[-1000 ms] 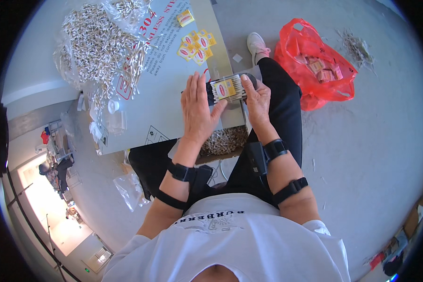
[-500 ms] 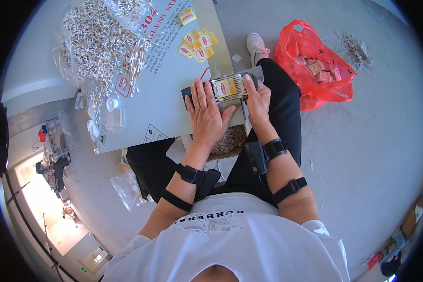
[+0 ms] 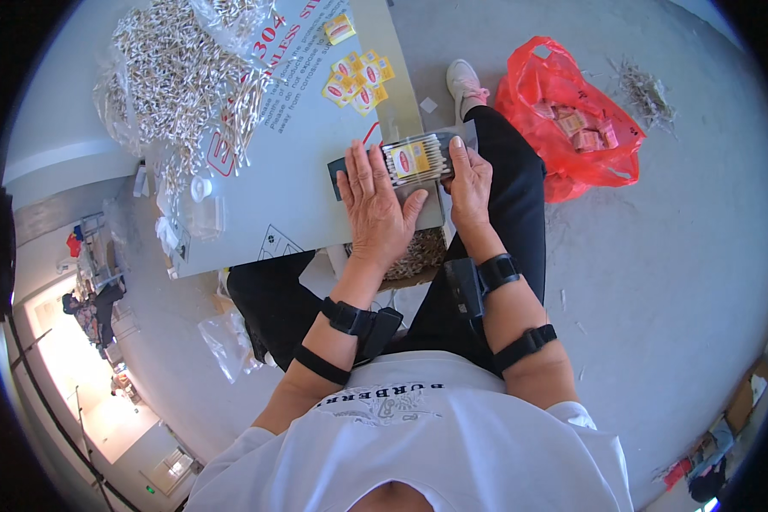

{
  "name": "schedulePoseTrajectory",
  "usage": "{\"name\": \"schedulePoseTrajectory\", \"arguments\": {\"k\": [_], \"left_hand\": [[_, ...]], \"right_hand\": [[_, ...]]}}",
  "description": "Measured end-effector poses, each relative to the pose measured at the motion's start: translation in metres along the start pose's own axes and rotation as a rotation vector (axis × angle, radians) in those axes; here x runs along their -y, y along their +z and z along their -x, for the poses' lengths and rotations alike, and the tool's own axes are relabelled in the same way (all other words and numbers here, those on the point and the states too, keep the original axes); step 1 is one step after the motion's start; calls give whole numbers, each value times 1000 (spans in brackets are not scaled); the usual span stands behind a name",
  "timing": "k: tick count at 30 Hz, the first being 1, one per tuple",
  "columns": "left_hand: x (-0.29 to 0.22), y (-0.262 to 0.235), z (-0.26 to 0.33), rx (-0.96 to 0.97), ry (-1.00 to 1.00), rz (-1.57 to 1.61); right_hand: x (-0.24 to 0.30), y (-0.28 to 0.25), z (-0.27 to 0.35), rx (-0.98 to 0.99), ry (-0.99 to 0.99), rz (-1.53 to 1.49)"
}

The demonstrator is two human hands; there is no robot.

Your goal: The person is manually packaging cotton swabs into small plastic packets and then organizing them into a row on a guide.

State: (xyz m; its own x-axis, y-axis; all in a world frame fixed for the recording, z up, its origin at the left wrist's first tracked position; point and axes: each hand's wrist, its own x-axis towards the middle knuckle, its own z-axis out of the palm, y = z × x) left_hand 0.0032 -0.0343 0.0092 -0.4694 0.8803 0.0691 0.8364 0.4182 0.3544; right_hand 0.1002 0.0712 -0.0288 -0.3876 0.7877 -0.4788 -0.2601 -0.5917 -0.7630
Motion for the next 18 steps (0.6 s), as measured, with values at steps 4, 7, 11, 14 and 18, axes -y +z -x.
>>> {"name": "schedulePoseTrajectory", "arguments": {"k": [4,7,11,14,18], "left_hand": [[6,0,8,22,-22,-75],[4,1,10,63,-26,-90],[1,3,8,47,-9,-75],[-1,4,8,33,-16,-63],[0,1,5,-26,-9,-32]], "right_hand": [[0,5,4,-34,-39,41],[-1,6,5,-27,-44,62],[-4,6,3,-26,-63,73],[-3,7,4,-35,-62,66],[-4,3,3,-30,-80,77]]}}
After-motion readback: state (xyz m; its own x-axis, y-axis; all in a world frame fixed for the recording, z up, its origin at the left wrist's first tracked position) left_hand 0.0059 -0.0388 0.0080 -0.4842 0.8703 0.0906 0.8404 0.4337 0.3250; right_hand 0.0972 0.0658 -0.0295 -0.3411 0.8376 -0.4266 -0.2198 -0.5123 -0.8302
